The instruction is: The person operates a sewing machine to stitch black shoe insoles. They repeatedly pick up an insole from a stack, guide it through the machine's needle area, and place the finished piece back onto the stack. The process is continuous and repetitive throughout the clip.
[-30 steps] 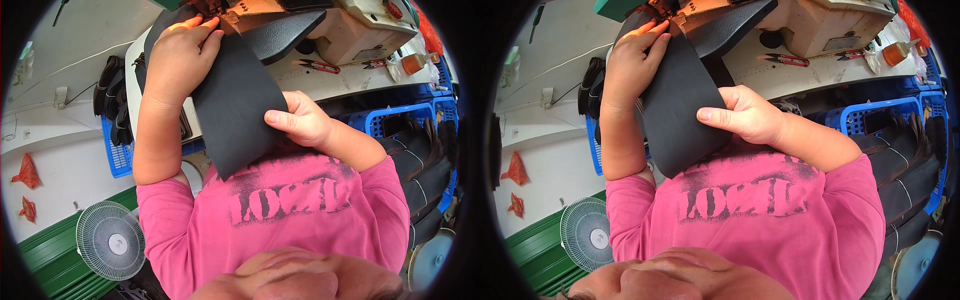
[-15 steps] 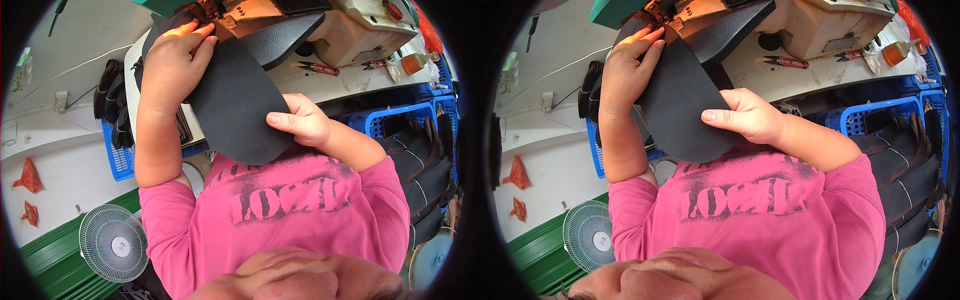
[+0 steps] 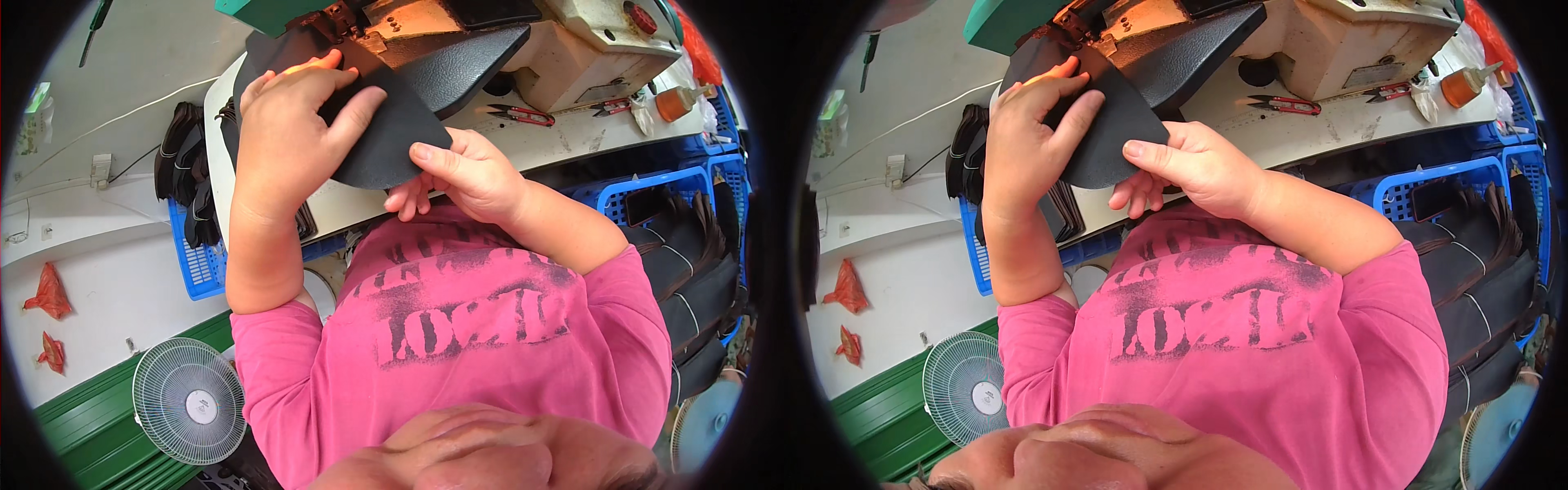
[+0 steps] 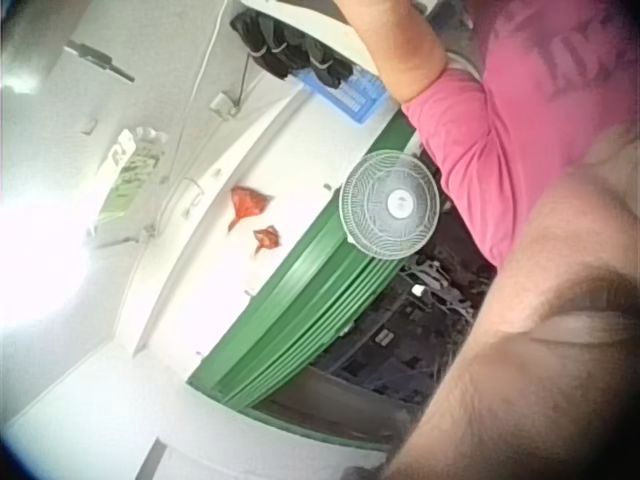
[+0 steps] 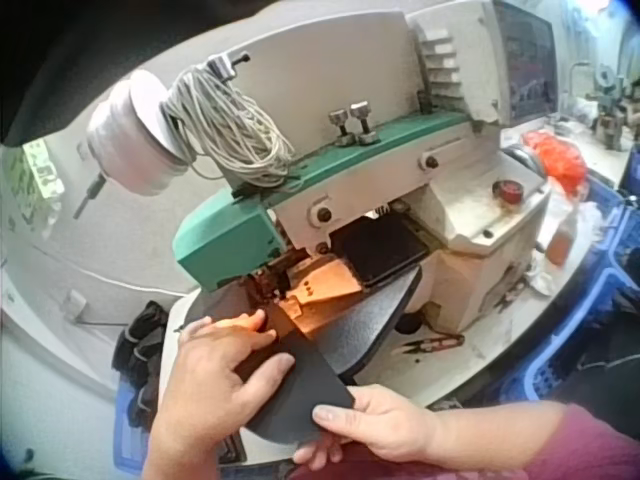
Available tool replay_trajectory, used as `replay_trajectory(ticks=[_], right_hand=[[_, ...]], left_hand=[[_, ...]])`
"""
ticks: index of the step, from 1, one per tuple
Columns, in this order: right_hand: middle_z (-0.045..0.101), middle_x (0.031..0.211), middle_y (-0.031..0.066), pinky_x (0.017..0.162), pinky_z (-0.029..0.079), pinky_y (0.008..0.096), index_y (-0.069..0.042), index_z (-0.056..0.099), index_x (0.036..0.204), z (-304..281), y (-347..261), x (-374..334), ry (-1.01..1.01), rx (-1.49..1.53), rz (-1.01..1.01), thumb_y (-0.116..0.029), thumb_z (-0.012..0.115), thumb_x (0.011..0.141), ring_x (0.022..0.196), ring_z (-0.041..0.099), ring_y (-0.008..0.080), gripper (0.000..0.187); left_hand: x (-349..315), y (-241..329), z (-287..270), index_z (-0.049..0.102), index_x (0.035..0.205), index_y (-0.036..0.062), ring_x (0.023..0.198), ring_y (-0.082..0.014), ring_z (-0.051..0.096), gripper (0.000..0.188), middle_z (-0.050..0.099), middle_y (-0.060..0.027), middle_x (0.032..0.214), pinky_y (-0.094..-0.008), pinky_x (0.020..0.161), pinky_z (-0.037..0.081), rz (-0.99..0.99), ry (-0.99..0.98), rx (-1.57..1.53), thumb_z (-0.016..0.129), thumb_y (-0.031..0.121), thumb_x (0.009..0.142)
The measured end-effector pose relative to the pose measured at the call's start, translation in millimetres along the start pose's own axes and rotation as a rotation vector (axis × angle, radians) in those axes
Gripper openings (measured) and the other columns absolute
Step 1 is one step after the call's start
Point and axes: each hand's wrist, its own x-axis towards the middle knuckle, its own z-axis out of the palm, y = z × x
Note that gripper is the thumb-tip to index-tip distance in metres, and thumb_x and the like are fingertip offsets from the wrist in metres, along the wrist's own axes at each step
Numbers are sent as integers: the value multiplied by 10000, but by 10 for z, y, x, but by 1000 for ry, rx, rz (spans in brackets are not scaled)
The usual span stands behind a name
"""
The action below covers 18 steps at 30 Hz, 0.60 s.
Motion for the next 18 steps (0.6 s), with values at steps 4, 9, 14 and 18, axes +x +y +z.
replay_trajectory(ticks=[4, 9, 14, 18], right_hand=[[696, 893, 138, 640, 489, 256, 1, 613, 1119, -37, 31, 61, -38, -24, -24, -306, 449, 1002, 751, 662, 179, 367], [695, 903, 144, 648, 487, 248, -7, 588, 1213, -71, 70, 57, -41, -91, -30, -272, 463, 998, 752, 659, 172, 364], [694, 910, 146, 659, 486, 253, -4, 590, 1209, -118, 121, 36, -20, -73, 0, -242, 482, 986, 766, 658, 176, 343], [693, 921, 147, 671, 483, 259, -5, 590, 1211, -144, 148, 25, 4, -75, 15, -231, 492, 979, 779, 657, 179, 338]], left_hand=[[-5, -48, 6, 682, 1028, 9, 1006, -280, 635, 423, 650, -154, 1160, -352, 869, 476, -30, -4, -50, 765, 305, 737], [77, -259, 34, 640, 1109, 6, 981, -249, 637, 532, 661, -127, 1119, -342, 861, 477, -109, -38, -78, 786, 328, 712], [244, -515, 82, 662, 1067, 43, 763, -253, 623, 560, 668, -142, 890, -358, 721, 486, -112, -79, -155, 765, 457, 705], [451, -722, 79, 634, 1094, 13, 925, -172, 621, 482, 685, -89, 999, -304, 850, 463, -155, -268, -153, 770, 324, 753]])
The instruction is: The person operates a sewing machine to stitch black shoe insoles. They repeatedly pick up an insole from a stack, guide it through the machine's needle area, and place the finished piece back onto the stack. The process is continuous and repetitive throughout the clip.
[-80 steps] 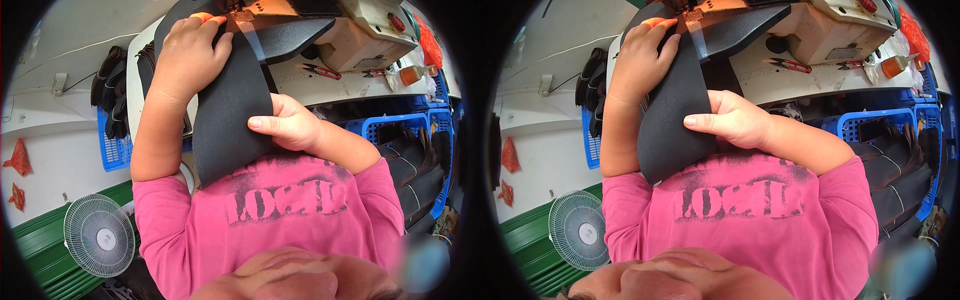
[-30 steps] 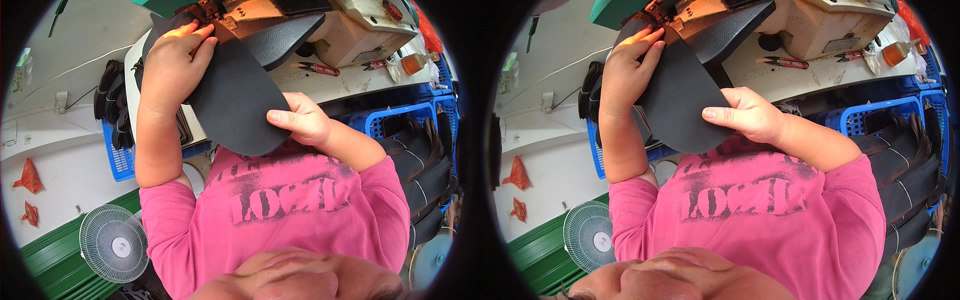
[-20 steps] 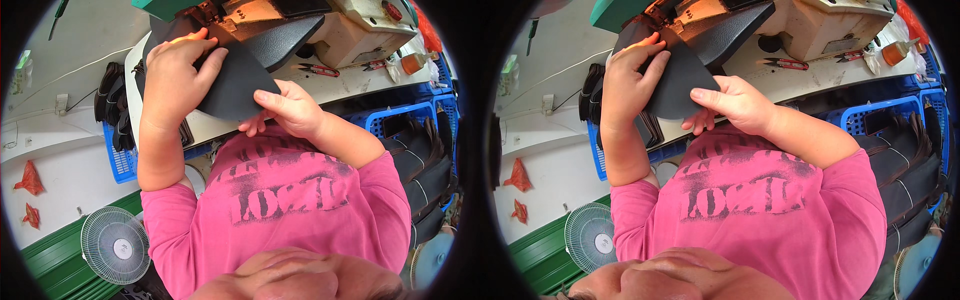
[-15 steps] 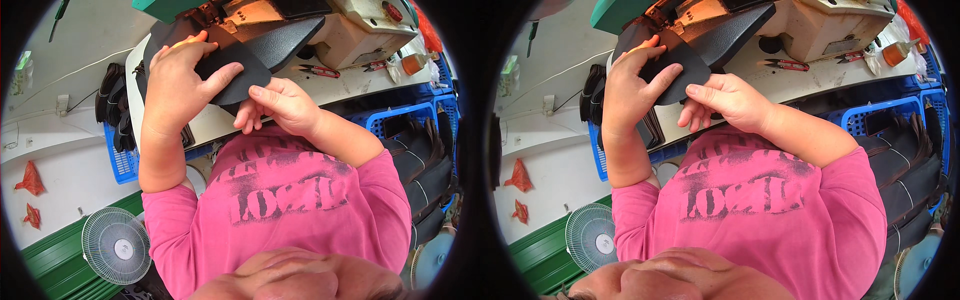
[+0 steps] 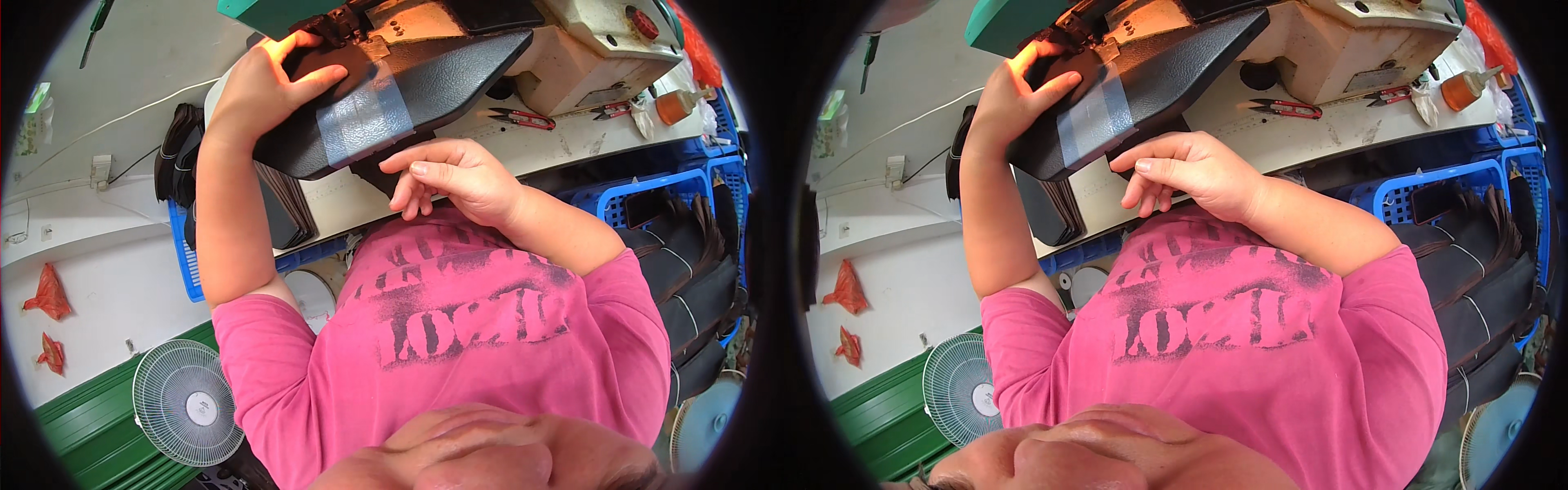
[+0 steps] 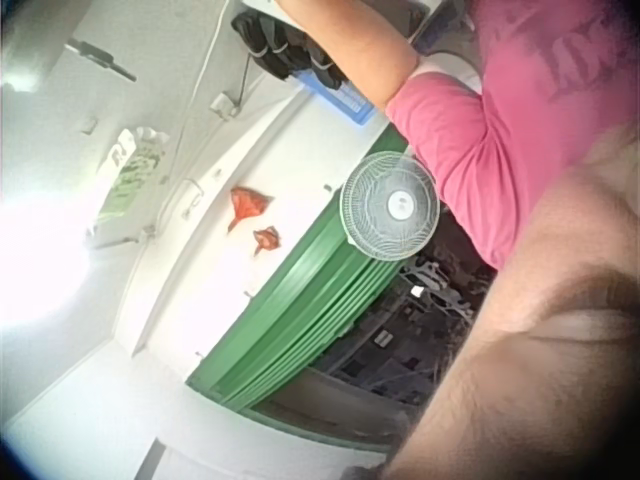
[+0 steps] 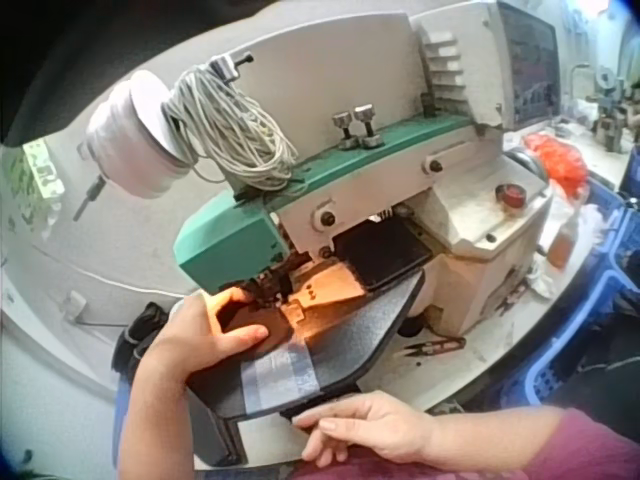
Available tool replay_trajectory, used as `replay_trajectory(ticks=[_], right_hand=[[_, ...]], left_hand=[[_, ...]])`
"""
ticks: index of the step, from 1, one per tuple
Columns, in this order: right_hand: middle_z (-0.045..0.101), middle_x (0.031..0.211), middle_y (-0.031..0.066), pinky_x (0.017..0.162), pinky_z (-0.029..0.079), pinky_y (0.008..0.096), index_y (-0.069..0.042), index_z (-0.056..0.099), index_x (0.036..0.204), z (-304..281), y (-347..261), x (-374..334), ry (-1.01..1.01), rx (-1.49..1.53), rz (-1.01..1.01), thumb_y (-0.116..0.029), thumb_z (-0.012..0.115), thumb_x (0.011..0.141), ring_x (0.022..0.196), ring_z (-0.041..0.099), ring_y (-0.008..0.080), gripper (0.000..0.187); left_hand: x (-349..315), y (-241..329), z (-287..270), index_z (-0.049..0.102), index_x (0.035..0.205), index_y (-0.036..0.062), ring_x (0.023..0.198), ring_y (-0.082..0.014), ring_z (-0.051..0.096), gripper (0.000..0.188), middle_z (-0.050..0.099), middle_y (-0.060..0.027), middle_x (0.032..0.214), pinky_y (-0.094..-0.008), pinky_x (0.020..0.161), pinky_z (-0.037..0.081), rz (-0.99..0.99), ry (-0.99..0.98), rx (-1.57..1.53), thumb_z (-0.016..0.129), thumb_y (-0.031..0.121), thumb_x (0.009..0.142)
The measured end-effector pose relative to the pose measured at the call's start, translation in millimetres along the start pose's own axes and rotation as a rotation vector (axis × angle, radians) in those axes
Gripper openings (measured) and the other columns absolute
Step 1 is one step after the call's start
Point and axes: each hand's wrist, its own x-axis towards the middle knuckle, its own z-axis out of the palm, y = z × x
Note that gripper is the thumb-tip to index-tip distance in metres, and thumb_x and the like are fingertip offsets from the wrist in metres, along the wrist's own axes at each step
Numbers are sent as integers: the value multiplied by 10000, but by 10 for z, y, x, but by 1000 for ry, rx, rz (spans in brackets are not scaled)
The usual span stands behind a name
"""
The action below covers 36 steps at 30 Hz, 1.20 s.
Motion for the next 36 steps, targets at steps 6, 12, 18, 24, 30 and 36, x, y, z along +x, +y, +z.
replay_trajectory(ticks=[6, 12, 18, 24, 30, 36], right_hand=[[692, 936, 151, 677, 482, 259, 4, 585, 1215, 26, 16, -14, 0, 1, 27, -221, 503, 972, 787, 658, 183, 341], [689, 941, 152, 680, 482, 258, 12, 579, 1217, 33, 44, -21, 8, 32, 39, -224, 517, 961, 794, 661, 189, 354], [688, 944, 144, 700, 502, 264, 32, 562, 1216, 145, 35, 3, 13, 92, 121, -238, 513, 953, 823, 662, 190, 381], [635, 1118, 159, 815, 519, 306, 35, 520, 1241, 326, 82, 247, -54, 255, 161, -311, 502, 971, 969, 642, 212, 439], [621, 1130, 101, 912, 493, 332, 47, 512, 1232, 830, 191, 529, -175, 58, 152, -65, 497, 934, 1024, 608, 177, 319], [638, 1022, 117, 891, 462, 323, 23, 541, 1171, 1125, 489, 869, -535, -495, 172, -26, 489, 843, 978, 593, 181, 335]], left_hand=[[204, -289, -44, 628, 1121, 21, 928, -215, 640, 482, 689, -109, 1018, -332, 839, 486, 119, 44, -120, 755, 331, 775], [321, -325, -74, 587, 1119, -23, 948, -164, 552, 422, 654, -69, 1021, -311, 862, 456, 216, 132, -332, 756, 201, 804], [-61, -479, -38, 617, 1137, 12, 1104, -198, 546, 377, 603, -103, 1197, -322, 947, 418, 18, 141, -187, 708, 211, 830], [-1145, -11, 176, 610, 1199, 29, 1313, -322, 430, 497, 540, -152, 1337, -405, 1068, 338, 214, 236, -118, 748, 203, 755], [-2048, 222, 684, 449, 1331, -11, 1209, -322, 457, 567, 446, -153, 1322, -408, 1017, 379, -9, 896, -843, 654, 252, 872], [-2047, -709, 947, 246, 1450, 16, 1082, -385, 571, 797, 527, -280, 1240, -454, 935, 468, -177, 103, -2269, 348, 608, 925]])
